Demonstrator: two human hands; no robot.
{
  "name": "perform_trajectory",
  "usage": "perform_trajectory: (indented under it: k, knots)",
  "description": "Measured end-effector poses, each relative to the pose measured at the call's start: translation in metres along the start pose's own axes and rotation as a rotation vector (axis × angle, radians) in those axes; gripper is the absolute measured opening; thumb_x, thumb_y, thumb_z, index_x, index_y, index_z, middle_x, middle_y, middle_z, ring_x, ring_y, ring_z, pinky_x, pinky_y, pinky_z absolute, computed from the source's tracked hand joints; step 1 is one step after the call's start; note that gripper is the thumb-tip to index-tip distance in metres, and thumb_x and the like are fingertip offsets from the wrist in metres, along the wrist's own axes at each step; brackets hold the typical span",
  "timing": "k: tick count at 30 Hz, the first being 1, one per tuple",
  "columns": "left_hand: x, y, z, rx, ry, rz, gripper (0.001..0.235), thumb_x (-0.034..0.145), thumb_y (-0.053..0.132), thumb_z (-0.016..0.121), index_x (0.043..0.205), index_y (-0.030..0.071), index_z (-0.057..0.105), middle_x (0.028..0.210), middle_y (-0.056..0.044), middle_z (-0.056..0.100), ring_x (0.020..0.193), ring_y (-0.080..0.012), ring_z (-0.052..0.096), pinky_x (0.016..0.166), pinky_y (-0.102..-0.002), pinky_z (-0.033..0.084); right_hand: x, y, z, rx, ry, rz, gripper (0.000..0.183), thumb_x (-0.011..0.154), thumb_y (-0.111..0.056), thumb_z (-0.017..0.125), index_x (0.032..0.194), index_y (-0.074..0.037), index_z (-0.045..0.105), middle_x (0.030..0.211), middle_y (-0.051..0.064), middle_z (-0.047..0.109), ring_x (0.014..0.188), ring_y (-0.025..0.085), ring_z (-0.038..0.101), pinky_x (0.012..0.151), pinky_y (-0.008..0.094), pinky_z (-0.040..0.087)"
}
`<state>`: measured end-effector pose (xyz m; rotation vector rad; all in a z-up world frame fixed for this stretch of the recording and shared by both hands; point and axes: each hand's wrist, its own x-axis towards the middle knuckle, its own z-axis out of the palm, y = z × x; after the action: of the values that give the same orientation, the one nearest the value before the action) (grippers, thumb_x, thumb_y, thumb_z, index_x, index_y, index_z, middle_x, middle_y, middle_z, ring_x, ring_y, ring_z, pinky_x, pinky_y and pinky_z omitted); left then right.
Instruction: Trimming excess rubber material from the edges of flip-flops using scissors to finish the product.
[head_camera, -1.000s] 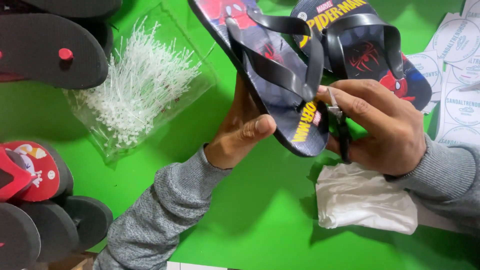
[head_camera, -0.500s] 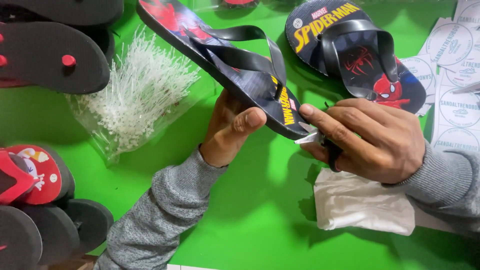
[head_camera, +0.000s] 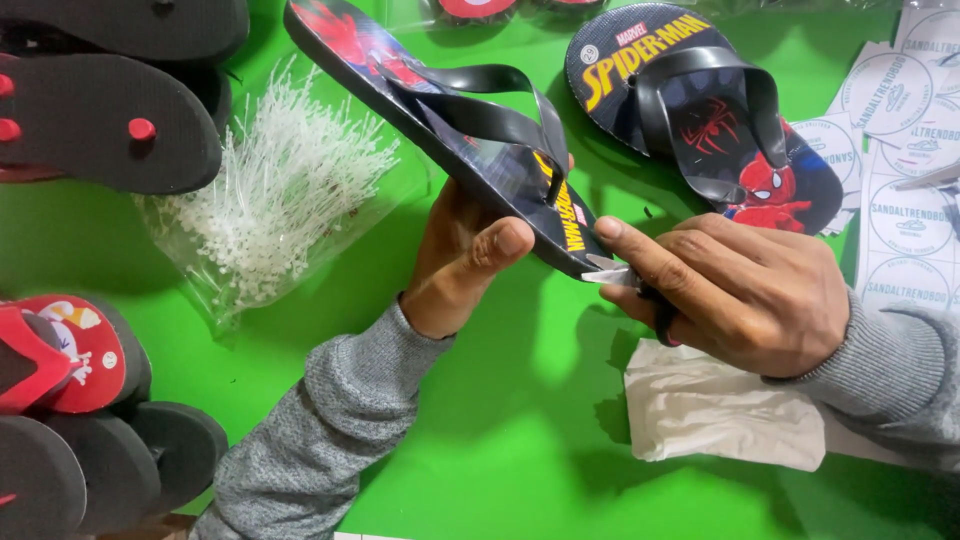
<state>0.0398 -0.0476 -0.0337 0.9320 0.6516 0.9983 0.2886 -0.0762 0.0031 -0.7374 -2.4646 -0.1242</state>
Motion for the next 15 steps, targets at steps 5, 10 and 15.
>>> perform_trajectory:
  k: [5,10,15]
  knots:
    - [0.002,-0.006,-0.003,-0.052,0.009,0.015,0.082,0.085,0.042,0.085,0.144,-0.002,0.050,0.140,-0.014,0.063,0.130,-0.0243,0.061,0.116,-0.033,0.051,-0.006,0.000,0.000,-0.051,-0.019,0.013,0.038,0.107,-0.017,0.071,0.137,0.006,0.066,0.078,0.006,0.063,0.066,0.020,0.061,0.059,0.034,0.050]
    - [-0.002,-0.009,0.000,-0.021,0.018,0.050,0.074,0.089,0.039,0.082,0.143,0.001,0.050,0.139,-0.013,0.063,0.129,-0.0250,0.062,0.116,-0.037,0.052,-0.004,-0.001,-0.001,-0.070,-0.014,0.016,0.041,0.107,-0.024,0.072,0.135,0.005,0.067,0.078,0.005,0.063,0.066,0.019,0.061,0.059,0.033,0.050]
    - [-0.004,-0.018,-0.001,-0.035,0.032,0.080,0.066,0.092,0.030,0.081,0.142,0.003,0.048,0.134,-0.009,0.062,0.122,-0.0223,0.063,0.111,-0.038,0.054,-0.006,-0.002,-0.002,-0.089,-0.049,0.026,0.049,0.106,-0.035,0.071,0.138,0.003,0.066,0.080,0.005,0.064,0.070,0.020,0.063,0.060,0.032,0.051]
